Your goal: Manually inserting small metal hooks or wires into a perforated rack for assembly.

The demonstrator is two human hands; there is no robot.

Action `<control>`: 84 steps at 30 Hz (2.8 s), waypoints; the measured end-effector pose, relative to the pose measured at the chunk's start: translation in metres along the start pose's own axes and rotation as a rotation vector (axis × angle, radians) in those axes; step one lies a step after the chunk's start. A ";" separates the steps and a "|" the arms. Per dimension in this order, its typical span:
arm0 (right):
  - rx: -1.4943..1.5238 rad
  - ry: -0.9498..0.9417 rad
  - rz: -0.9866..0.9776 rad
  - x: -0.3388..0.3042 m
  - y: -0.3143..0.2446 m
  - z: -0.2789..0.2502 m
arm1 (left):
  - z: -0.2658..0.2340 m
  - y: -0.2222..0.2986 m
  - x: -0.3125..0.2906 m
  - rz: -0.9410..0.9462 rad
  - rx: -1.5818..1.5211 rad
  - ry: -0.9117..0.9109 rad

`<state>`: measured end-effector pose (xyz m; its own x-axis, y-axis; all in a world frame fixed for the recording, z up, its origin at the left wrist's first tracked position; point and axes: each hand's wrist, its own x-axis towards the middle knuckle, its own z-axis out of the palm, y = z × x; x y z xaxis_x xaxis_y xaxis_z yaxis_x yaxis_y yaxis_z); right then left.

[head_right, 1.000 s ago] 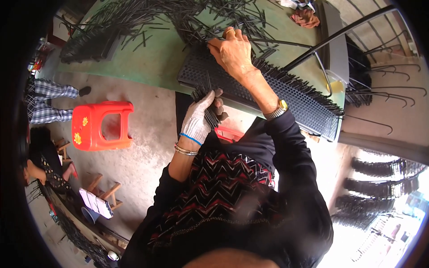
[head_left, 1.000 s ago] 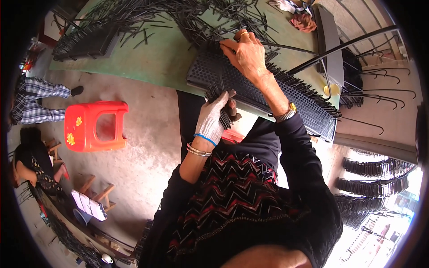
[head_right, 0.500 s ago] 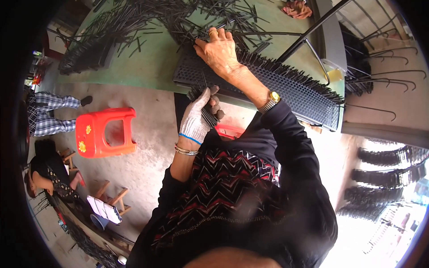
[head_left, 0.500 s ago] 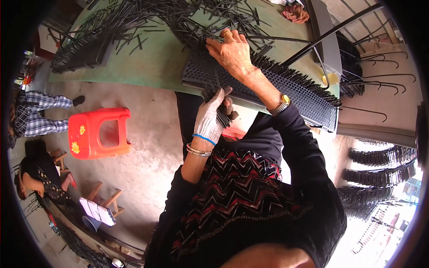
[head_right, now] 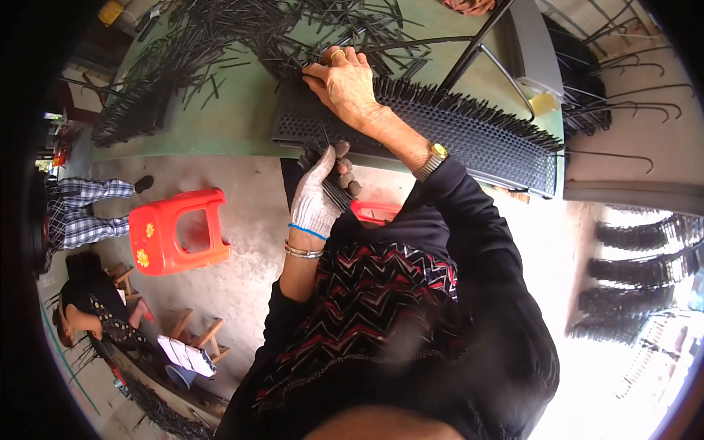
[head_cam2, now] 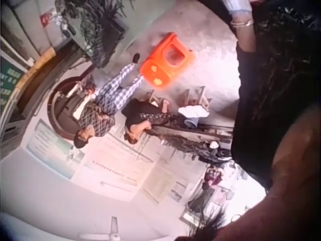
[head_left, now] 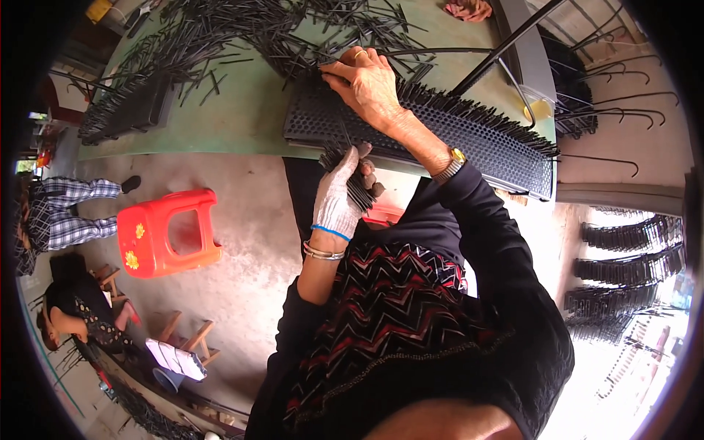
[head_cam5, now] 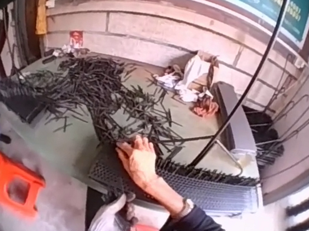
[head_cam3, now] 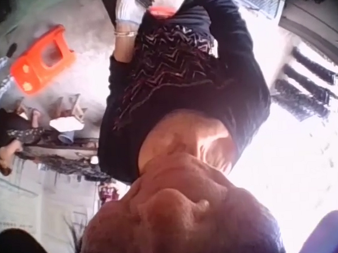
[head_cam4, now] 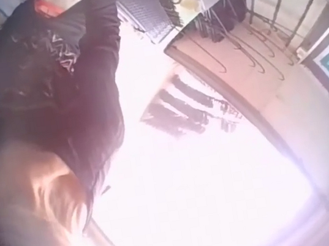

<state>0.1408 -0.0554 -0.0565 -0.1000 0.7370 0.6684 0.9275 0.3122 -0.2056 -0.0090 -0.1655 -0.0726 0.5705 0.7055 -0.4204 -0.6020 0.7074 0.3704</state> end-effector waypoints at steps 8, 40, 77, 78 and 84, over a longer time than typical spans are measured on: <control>-0.015 -0.044 0.075 0.008 -0.002 0.002 | 0.011 0.000 -0.002 -0.026 0.040 0.093; 0.119 -0.115 -0.794 -0.049 -0.158 -0.027 | 0.011 -0.047 0.023 -0.385 0.130 -0.286; 0.716 -0.467 0.483 -0.041 0.008 -0.118 | 0.022 -0.008 0.002 -0.132 0.262 -0.102; 0.767 -0.513 0.516 -0.049 0.011 -0.116 | 0.023 -0.009 0.003 -0.147 0.263 -0.103; 0.976 -0.689 0.618 -0.056 0.013 -0.110 | 0.030 -0.006 -0.001 -0.163 0.361 -0.072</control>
<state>0.1984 -0.1586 -0.0184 -0.1887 0.9702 -0.1520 0.2812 -0.0950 -0.9550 0.0106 -0.1693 -0.0491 0.6873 0.5752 -0.4435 -0.2725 0.7703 0.5766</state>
